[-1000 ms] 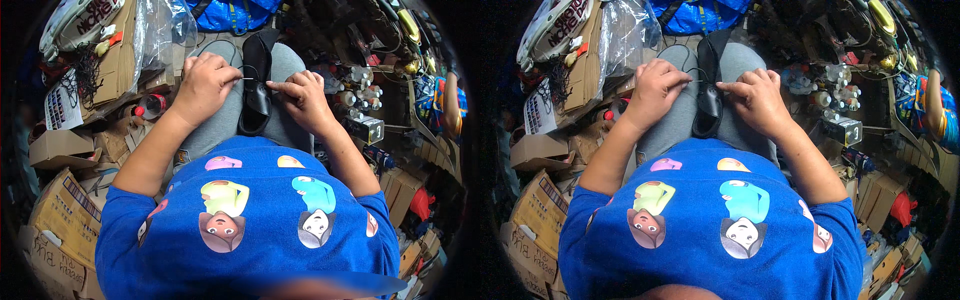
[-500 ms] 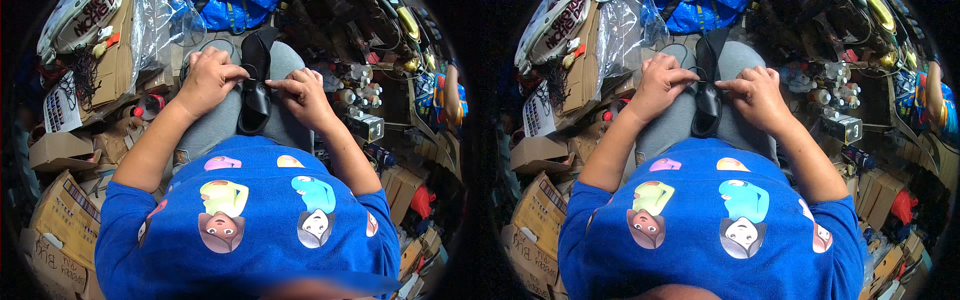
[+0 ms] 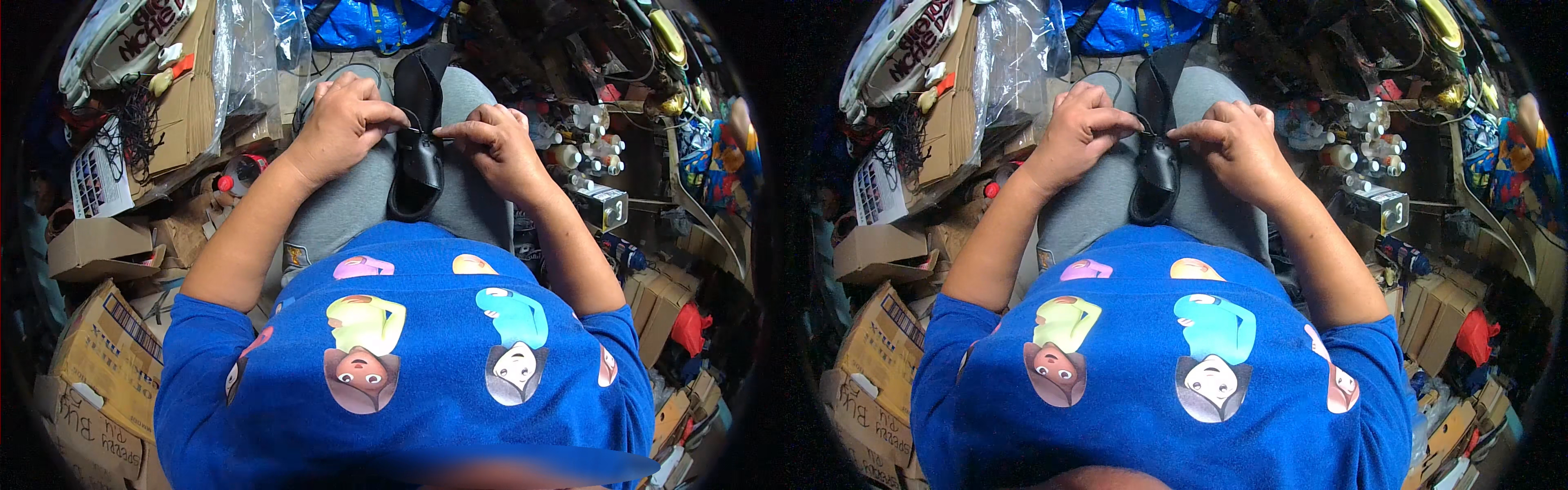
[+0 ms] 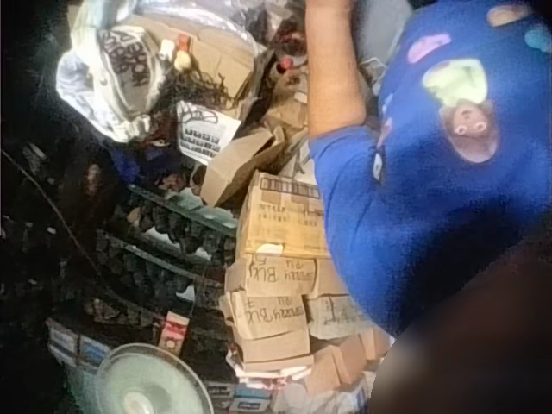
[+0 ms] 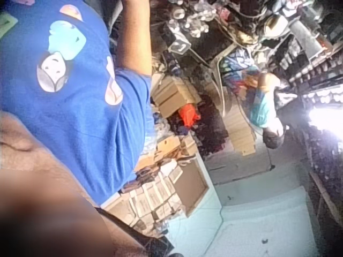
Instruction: The person is stitching or lacing parts of a black shoe by hand.
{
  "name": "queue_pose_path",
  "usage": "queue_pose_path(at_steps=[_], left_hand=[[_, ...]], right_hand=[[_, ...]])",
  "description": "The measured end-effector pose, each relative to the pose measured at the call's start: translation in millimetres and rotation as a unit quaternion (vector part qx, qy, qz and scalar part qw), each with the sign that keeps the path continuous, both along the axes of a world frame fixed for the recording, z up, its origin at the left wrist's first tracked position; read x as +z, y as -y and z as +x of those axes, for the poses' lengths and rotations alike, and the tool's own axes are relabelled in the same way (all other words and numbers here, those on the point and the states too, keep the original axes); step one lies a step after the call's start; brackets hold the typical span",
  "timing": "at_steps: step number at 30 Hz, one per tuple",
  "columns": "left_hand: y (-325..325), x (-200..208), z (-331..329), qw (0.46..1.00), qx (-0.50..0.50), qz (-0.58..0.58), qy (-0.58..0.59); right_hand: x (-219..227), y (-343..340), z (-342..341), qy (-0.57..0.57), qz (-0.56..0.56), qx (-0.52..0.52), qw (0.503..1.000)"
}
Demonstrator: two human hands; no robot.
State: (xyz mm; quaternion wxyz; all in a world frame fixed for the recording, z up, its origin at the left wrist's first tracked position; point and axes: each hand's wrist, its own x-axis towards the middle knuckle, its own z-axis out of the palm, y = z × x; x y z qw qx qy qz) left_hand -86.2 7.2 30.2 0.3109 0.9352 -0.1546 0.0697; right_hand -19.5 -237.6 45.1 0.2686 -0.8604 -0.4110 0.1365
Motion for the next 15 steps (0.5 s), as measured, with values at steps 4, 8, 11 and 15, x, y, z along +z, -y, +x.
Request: queue_pose_path(at_steps=[4, 8, 11, 15], left_hand=[[0.2, -0.4, 0.4, 1.0, -0.004, 0.007, 0.009], [0.4, 1.5, -0.5, 0.999, 0.02, -0.03, 0.031], [1.2, 2.5, 1.1, 0.998, 0.001, -0.038, 0.046], [3.6, 3.6, -2.5, 0.999, 0.0, -0.001, 0.054]], right_hand=[[2.8, -2.0, 3.4, -0.002, -0.005, 0.001, 1.0], [3.1, -3.0, 3.9, -0.003, -0.011, 0.003, 1.0], [1.0, -2.7, 3.2, 0.007, -0.002, 0.002, 1.0], [1.3, -2.1, 1.8, 0.005, -0.005, 0.0, 1.0]])
